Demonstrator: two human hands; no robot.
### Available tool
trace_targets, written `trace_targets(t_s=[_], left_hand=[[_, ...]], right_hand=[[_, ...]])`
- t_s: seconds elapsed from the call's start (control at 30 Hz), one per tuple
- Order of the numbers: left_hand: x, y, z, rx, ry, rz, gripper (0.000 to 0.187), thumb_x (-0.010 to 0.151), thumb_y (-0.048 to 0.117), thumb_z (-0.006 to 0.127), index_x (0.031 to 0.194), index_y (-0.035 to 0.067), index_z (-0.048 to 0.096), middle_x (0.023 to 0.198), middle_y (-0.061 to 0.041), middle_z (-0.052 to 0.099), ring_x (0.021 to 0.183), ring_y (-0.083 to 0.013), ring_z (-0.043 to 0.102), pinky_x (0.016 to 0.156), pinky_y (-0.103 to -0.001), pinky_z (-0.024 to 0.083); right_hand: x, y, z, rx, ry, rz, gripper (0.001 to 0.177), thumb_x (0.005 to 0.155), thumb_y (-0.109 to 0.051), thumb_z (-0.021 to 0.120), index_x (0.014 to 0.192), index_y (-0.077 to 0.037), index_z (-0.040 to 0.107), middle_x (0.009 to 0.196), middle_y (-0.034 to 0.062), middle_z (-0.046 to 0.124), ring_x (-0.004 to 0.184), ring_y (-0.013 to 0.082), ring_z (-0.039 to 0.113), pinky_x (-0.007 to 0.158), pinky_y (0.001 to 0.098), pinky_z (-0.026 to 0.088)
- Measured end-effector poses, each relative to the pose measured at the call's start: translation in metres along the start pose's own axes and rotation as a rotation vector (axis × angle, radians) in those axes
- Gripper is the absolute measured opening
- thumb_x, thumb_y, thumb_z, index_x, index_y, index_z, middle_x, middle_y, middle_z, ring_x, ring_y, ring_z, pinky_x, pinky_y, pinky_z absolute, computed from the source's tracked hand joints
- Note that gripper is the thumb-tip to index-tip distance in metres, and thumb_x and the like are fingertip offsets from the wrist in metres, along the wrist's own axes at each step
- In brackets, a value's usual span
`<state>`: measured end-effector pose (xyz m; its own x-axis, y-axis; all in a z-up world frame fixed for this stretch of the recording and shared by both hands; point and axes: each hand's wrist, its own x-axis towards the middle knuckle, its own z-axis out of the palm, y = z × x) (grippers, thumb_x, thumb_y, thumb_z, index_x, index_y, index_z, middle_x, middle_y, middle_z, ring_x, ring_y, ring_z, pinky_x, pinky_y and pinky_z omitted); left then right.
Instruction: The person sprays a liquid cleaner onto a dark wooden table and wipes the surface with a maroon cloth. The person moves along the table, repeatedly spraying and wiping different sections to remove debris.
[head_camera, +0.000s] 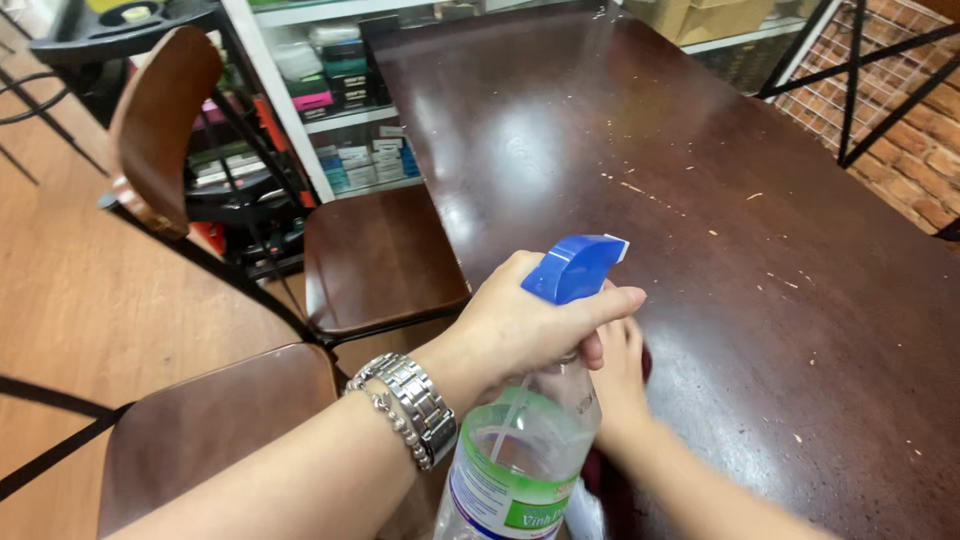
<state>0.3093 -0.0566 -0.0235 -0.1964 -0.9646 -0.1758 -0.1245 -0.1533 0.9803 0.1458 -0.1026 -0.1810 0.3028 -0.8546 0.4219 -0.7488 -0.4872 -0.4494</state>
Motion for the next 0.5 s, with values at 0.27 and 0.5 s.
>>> trace_targets(t_s=[0.27,0.5], left_hand=[[0.039,0.006,-0.024,-0.081,-0.091,-0.036,0.026,0.081,0.034,0.078,0.084,0.008,0.074,0.061,-0.003,0.070,0.052,-0.0099,0.065,0.055,-0.028,0.055],[0.089,0.017,-0.043,0.003,-0.262,-0.047,0.031,0.083,0.033,0.079,0.074,0.004,0.072,0.061,-0.005,0.071,0.053,-0.0115,0.064,0.056,-0.030,0.053]], right_hand=[[-0.031,-0.010,-0.063,-0.540,0.188,0.413,0.051,0.065,-0.035,0.086,0.112,-0.023,0.072,0.125,0.0058,0.060,0.124,0.0340,0.050,0.107,0.0538,0.035],[0.049,0.006,0.020,0.055,0.260,-0.008,0.070,0.085,-0.038,0.068,0.137,0.008,0.056,0.136,0.0257,0.053,0.122,0.0451,0.045,0.100,0.0537,0.037]])
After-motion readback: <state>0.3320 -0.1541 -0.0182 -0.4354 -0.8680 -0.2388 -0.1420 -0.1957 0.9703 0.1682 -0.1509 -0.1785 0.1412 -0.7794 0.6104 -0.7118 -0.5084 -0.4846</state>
